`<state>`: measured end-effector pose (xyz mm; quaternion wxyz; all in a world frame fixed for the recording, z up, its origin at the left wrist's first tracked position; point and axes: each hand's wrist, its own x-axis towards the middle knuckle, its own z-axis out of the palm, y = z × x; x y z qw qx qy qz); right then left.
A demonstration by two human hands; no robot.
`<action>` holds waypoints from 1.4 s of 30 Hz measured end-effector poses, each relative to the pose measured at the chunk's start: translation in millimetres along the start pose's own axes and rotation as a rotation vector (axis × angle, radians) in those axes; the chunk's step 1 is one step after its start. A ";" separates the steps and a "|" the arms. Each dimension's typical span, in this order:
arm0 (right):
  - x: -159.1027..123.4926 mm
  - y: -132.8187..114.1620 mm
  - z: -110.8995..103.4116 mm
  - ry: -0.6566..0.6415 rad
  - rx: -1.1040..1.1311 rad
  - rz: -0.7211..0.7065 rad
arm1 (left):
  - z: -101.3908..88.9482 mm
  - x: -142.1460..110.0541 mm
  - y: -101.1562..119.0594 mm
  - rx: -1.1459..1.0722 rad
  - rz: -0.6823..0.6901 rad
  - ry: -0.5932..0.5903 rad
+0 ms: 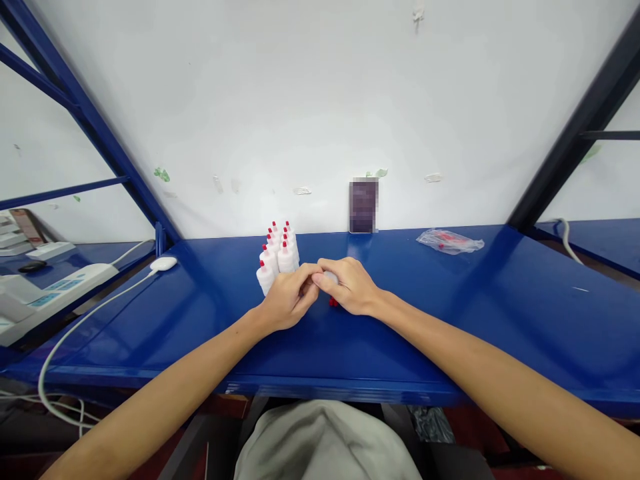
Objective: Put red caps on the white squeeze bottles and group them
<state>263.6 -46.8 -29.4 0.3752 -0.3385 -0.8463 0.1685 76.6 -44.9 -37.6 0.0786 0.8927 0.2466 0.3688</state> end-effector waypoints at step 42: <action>7.0 40.5 0.9 0.303 0.146 0.385 | -55.9 -1.1 -18.6 0.333 0.172 0.193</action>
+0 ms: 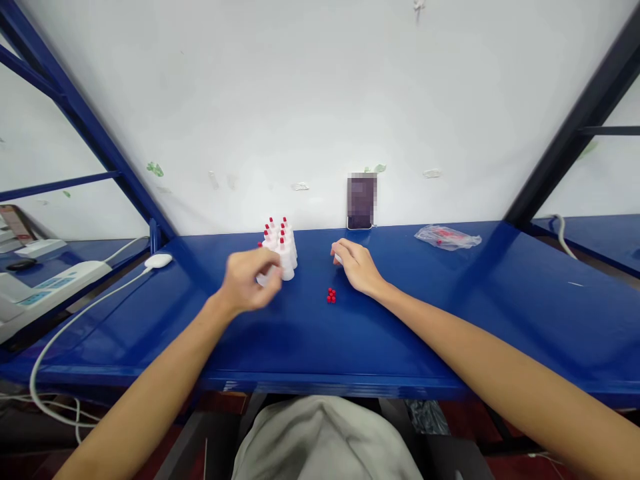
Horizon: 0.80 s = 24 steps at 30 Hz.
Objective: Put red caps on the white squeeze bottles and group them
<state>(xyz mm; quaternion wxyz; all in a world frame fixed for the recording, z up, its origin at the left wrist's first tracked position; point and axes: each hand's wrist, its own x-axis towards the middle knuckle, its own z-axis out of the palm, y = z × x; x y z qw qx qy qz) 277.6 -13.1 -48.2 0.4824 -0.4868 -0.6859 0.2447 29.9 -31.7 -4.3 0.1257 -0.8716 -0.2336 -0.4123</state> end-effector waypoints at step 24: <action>-17.3 -28.6 -2.2 -0.202 -0.234 -0.271 | 43.6 0.8 32.2 -0.124 -0.123 -0.061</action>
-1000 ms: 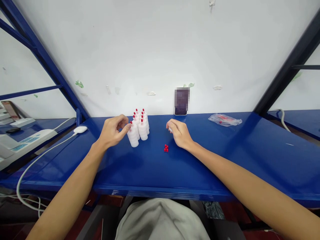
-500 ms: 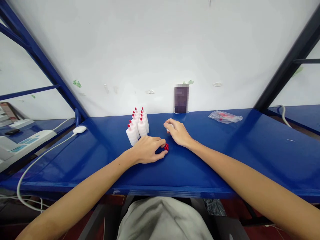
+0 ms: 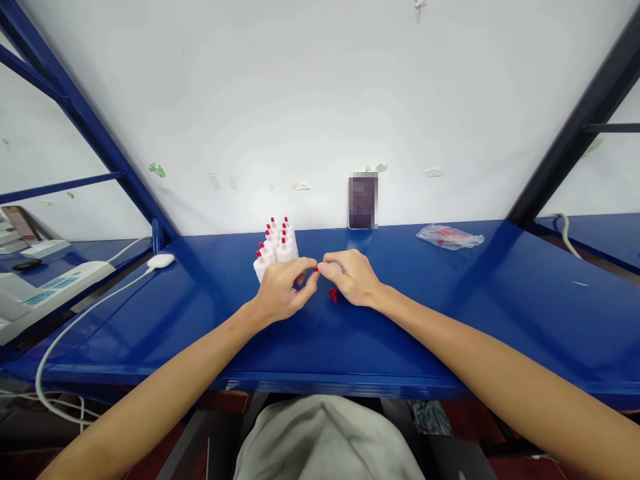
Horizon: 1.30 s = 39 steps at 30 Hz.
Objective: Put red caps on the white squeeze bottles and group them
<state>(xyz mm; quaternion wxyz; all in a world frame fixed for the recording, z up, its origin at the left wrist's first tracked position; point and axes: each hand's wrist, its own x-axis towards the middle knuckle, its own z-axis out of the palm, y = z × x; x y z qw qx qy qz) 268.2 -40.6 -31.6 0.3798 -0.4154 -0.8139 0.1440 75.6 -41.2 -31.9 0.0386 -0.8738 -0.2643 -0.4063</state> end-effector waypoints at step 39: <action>9.0 3.2 -27.6 -0.397 -0.122 0.020 | -40.7 -38.1 12.2 0.407 -0.348 -0.420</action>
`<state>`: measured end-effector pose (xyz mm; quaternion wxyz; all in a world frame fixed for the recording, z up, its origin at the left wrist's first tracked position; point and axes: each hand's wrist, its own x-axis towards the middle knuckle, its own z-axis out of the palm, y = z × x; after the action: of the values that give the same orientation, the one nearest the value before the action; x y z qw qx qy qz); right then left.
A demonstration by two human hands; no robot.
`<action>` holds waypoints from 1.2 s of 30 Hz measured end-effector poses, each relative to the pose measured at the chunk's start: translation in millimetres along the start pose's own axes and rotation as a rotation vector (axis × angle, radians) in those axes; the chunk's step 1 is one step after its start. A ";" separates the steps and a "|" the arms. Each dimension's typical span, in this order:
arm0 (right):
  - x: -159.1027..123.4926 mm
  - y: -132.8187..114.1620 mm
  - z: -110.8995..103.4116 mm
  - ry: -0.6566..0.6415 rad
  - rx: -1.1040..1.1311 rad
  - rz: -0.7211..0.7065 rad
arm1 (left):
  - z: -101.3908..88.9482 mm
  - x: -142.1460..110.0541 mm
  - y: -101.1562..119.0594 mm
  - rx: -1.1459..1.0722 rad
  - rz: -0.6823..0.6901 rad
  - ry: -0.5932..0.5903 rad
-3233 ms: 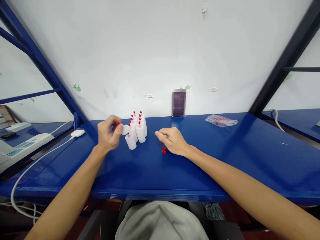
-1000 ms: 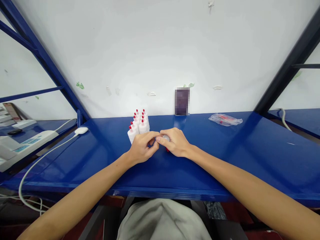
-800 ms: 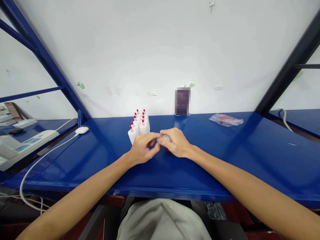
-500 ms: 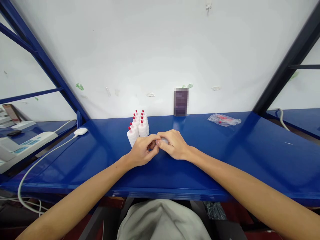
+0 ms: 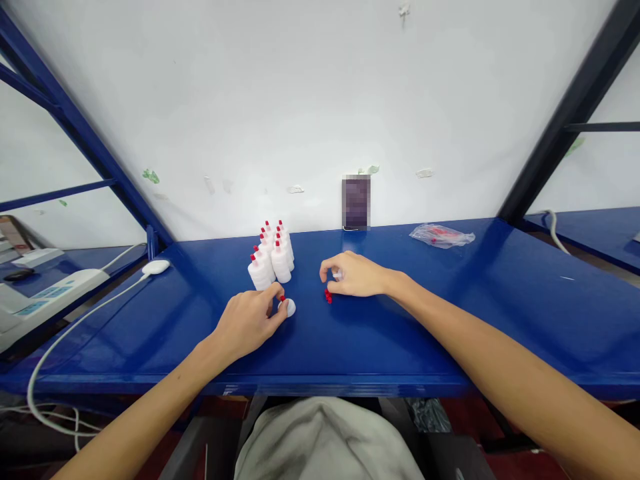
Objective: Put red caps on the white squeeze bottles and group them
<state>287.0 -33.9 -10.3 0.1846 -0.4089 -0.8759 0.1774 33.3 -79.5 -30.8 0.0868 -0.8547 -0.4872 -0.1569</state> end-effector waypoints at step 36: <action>-4.2 -0.3 -12.7 -0.067 0.684 0.105 | 8.9 45.8 24.0 -0.479 0.516 0.515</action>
<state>295.3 -35.3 0.1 0.2728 -0.3618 -0.7491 0.4832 77.4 -52.1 -22.9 0.0413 -0.8776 -0.1699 -0.4465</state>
